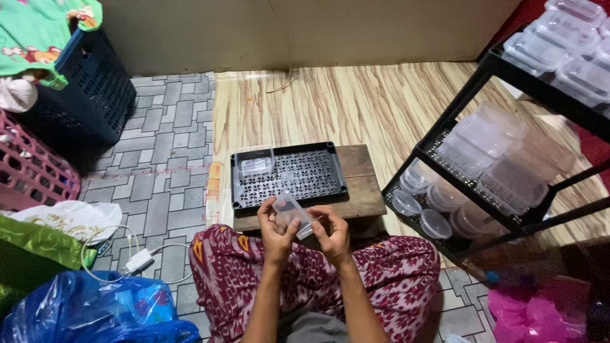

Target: The person sits on the floor, picks up clear plastic container bases and lids, presses each lid onto a base to close it, and stacks the closed containers on a black metal shelf. They work on one container at a time on their lap, occasionally reaching to the shelf to place finished containers.

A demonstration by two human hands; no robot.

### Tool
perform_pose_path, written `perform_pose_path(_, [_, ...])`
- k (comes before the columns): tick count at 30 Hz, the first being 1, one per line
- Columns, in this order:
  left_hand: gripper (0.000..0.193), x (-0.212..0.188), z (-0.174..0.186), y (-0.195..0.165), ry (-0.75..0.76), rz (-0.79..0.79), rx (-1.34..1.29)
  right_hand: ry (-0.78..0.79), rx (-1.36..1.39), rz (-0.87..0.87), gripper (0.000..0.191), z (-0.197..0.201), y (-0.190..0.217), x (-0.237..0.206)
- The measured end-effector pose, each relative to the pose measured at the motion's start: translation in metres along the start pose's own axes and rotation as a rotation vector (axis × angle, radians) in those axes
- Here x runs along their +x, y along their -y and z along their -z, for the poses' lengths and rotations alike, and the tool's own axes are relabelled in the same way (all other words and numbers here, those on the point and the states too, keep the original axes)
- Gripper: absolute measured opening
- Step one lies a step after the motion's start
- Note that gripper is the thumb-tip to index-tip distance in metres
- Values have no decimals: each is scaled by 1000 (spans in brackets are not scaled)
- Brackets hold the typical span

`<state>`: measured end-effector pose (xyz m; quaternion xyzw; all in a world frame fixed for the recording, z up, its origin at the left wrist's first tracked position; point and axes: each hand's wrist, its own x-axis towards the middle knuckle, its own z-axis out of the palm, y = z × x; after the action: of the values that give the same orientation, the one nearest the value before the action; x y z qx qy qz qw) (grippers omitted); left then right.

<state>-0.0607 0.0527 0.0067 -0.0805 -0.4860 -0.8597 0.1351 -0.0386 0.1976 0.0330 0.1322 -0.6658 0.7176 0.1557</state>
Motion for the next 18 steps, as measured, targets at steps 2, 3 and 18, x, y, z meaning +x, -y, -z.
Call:
perform_pose_path(2, [80,1,4,1,-30,3,-17,36,-136,73,29,1,9,1])
perform_pose_path(3, [78,2,5,1,-44,4,-26,42,-203,137,30,-1,13,2])
perform_pose_path(18, [69,-2,-1,-1,-68,32,-16,-73,-451,277,24,-14,28,2])
